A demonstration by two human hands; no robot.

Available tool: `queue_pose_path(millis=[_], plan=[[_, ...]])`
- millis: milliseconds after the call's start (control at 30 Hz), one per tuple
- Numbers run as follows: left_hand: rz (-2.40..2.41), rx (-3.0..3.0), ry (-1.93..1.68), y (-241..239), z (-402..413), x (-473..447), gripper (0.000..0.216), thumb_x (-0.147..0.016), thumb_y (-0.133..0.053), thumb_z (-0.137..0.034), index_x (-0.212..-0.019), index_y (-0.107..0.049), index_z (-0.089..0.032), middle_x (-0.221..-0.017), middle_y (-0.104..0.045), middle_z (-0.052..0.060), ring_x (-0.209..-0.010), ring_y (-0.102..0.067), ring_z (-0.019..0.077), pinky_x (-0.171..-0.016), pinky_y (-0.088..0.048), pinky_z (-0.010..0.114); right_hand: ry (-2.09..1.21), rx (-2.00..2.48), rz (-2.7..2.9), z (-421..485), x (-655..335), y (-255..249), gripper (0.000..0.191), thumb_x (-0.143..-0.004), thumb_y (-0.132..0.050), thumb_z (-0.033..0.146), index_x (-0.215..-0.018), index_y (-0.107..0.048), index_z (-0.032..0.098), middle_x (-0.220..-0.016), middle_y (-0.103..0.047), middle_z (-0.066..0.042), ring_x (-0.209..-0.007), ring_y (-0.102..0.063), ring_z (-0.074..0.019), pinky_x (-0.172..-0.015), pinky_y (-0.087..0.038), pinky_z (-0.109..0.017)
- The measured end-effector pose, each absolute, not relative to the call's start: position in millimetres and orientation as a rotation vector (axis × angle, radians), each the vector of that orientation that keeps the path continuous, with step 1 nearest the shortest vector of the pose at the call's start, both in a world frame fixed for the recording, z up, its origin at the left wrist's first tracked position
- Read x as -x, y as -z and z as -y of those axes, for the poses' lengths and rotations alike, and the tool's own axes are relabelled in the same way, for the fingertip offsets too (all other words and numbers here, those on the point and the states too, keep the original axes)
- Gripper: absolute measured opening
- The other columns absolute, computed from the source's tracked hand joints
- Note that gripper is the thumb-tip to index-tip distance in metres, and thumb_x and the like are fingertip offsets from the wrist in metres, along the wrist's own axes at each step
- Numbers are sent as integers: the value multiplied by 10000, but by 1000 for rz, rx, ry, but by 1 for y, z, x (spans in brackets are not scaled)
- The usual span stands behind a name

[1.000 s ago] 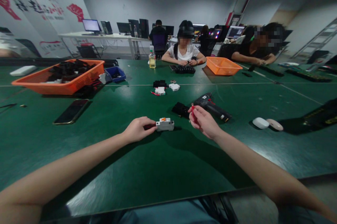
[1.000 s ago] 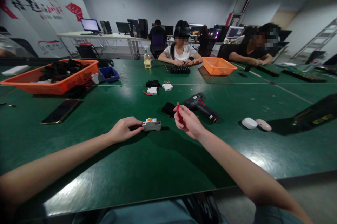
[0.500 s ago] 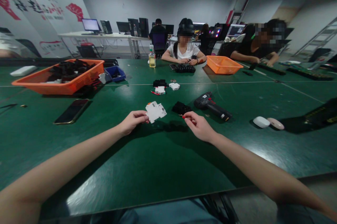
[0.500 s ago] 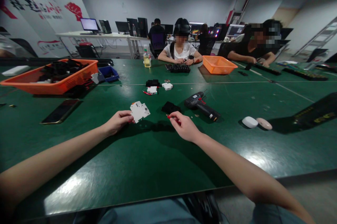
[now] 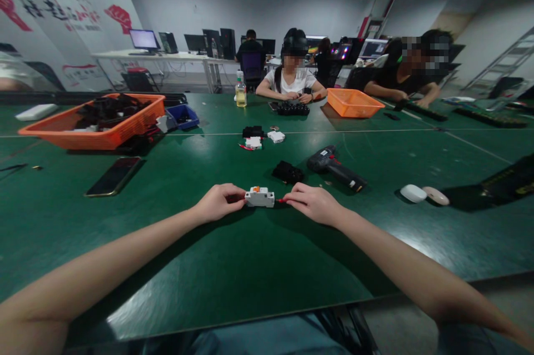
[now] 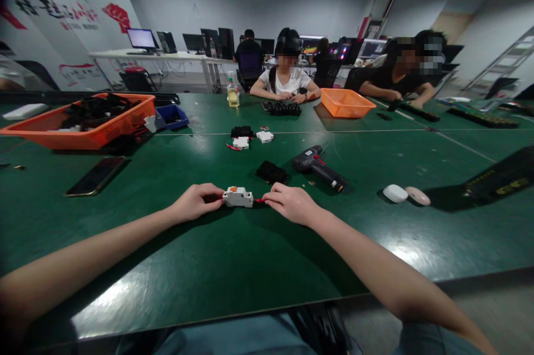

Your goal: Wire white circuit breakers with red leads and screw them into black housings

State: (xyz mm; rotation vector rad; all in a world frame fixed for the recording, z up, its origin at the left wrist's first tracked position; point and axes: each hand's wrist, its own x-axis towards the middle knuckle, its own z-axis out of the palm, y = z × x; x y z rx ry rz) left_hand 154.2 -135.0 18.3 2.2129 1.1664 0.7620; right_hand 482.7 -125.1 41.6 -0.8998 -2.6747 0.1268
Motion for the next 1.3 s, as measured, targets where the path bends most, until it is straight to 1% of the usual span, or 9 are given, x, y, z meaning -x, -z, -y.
queue_pose_path(millis=[167,333,667,1000,1200,1300], plan=[[-1183,-2462,-757,-19,137,-155,261,-890,-600,-368,-1061,-727,-219,-917,-722,43,-812,-631,154,-748,-489,271,-73,924,2685,127,-480,-41,294,-1013,-473,346,-1132,-717,232,-1021,-660,-62,-754,-619,-152,-568,-410,-270],[-1171,-2481,-753,-19,137,-154,257,-903,-585,-369,-1064,-718,-221,-928,-721,42,-824,-635,159,-739,-484,270,-34,977,2701,129,-479,-44,301,-1013,-465,354,-1124,-721,241,-1021,-662,-64,-732,-606,-151,-548,-378,-270],[-1205,-2512,-734,-19,138,-155,269,-915,-576,-373,-1084,-715,-217,-926,-720,46,-821,-633,160,-732,-476,263,74,946,2760,131,-476,-46,318,-1021,-443,340,-1099,-725,217,-989,-665,-69,-724,-588,-155,-539,-331,-280],[-1190,-2557,-704,-23,140,-157,283,-929,-554,-378,-1102,-712,-220,-905,-711,51,-810,-626,160,-711,-467,259,86,929,2757,134,-470,-45,313,-1023,-435,326,-1089,-709,192,-997,-661,-79,-741,-593,-161,-550,-373,-279],[-1188,-2592,-715,-20,139,-157,279,-935,-541,-386,-1078,-710,-216,-892,-711,51,-794,-620,160,-701,-453,268,45,939,2698,130,-467,-35,309,-1025,-429,315,-1114,-698,192,-1007,-646,-92,-789,-608,-174,-630,-446,-287],[-1194,-2673,-741,-21,140,-157,256,-922,-553,-373,-1041,-715,-214,-878,-716,51,-801,-620,171,-743,-433,302,-17,944,2655,126,-466,-31,284,-1014,-458,320,-1121,-695,204,-1004,-644,-87,-815,-616,-186,-667,-475,-302]])
